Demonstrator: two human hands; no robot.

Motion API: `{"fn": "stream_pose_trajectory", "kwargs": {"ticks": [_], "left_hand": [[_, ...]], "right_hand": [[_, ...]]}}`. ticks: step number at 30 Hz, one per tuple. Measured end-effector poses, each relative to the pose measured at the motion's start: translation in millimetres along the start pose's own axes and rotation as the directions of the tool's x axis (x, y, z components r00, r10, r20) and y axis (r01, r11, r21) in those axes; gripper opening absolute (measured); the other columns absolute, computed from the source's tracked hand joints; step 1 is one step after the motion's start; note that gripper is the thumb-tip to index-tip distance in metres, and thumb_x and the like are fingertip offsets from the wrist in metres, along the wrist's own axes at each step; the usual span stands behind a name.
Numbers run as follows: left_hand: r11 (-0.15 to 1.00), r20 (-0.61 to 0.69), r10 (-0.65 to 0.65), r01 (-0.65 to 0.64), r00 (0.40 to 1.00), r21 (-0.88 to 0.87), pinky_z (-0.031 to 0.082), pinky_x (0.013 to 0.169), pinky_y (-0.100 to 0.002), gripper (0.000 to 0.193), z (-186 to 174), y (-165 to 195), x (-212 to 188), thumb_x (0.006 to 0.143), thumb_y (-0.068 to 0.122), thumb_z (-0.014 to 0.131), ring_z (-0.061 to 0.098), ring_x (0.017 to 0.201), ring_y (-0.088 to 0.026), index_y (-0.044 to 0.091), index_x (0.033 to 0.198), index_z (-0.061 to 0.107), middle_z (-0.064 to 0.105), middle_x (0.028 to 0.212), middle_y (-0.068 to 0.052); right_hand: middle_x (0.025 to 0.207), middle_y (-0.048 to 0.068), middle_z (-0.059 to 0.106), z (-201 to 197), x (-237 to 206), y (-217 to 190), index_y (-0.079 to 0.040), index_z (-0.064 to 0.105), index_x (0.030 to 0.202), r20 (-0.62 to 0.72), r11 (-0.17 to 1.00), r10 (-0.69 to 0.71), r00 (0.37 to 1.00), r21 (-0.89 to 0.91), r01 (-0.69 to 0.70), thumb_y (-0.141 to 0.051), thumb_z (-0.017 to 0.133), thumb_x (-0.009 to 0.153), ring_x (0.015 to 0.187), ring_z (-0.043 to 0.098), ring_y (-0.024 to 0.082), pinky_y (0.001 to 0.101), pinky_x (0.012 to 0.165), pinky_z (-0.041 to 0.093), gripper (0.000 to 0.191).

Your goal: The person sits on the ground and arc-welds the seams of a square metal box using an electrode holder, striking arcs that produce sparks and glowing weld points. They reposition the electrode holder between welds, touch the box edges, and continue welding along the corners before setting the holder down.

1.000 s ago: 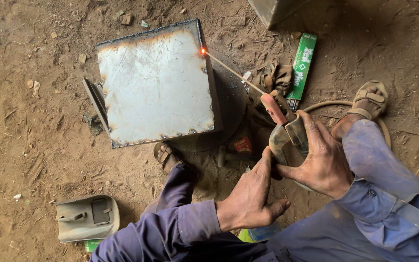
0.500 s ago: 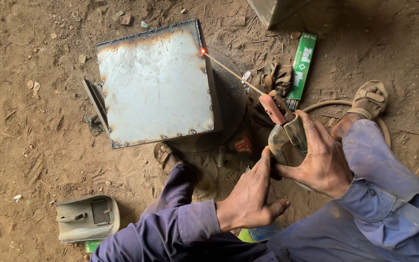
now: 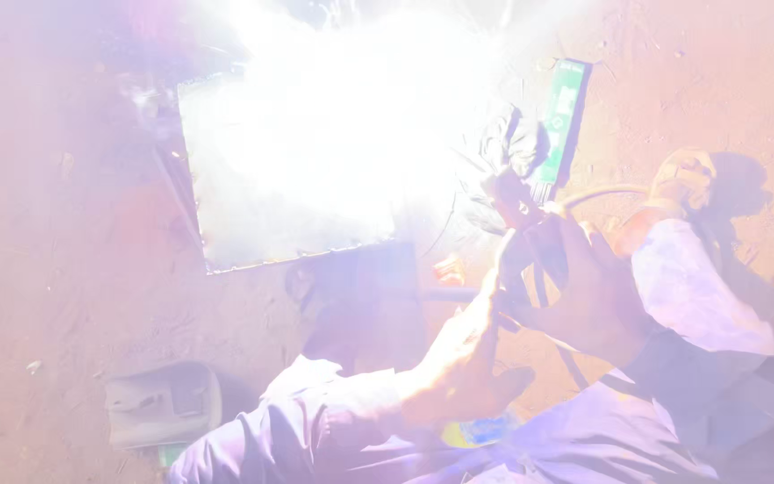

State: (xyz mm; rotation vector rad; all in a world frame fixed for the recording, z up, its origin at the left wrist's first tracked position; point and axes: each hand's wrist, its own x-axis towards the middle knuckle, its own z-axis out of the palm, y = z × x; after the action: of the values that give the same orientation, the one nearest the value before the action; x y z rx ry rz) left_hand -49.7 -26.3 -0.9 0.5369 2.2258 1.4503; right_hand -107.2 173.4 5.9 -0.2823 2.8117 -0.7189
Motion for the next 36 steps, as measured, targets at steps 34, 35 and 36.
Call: {"fn": "stream_pose_trajectory", "kwargs": {"ticks": [34,35,36], "left_hand": [[0.994,0.017,0.011,-0.009,1.000,-0.108,0.054,0.096,-0.045,0.116,-10.0,8.5,5.6,0.080,0.021,0.076,0.064,0.114,-0.042,-0.021,0.159,0.003,0.057,0.124,-0.031],[0.994,0.018,0.011,-0.009,1.000,-0.106,0.054,0.096,-0.045,0.116,-10.3,8.4,6.0,0.079,0.021,0.076,0.064,0.114,-0.042,-0.021,0.159,0.003,0.057,0.124,-0.031],[0.994,0.020,0.010,-0.007,1.000,-0.106,0.054,0.096,-0.045,0.116,-10.4,8.5,6.2,0.079,0.021,0.076,0.064,0.114,-0.042,-0.021,0.158,0.003,0.057,0.123,-0.031]], "right_hand": [[0.115,0.028,0.060,-1.2,3.6,5.6,0.006,0.036,0.148,-0.156,0.980,-0.096,0.983,0.155,0.120,-0.045,0.097,0.048,0.104,0.065,0.044,0.0513,0.086,0.053,0.128],[0.116,0.028,0.061,-1.0,3.8,5.9,0.006,0.036,0.148,-0.157,0.980,-0.099,0.983,0.157,0.123,-0.044,0.096,0.047,0.105,0.065,0.044,0.0511,0.086,0.053,0.128],[0.117,0.028,0.061,-0.8,3.9,6.2,0.006,0.036,0.149,-0.157,0.979,-0.101,0.982,0.158,0.126,-0.044,0.096,0.047,0.105,0.065,0.043,0.0509,0.086,0.053,0.128]]}}
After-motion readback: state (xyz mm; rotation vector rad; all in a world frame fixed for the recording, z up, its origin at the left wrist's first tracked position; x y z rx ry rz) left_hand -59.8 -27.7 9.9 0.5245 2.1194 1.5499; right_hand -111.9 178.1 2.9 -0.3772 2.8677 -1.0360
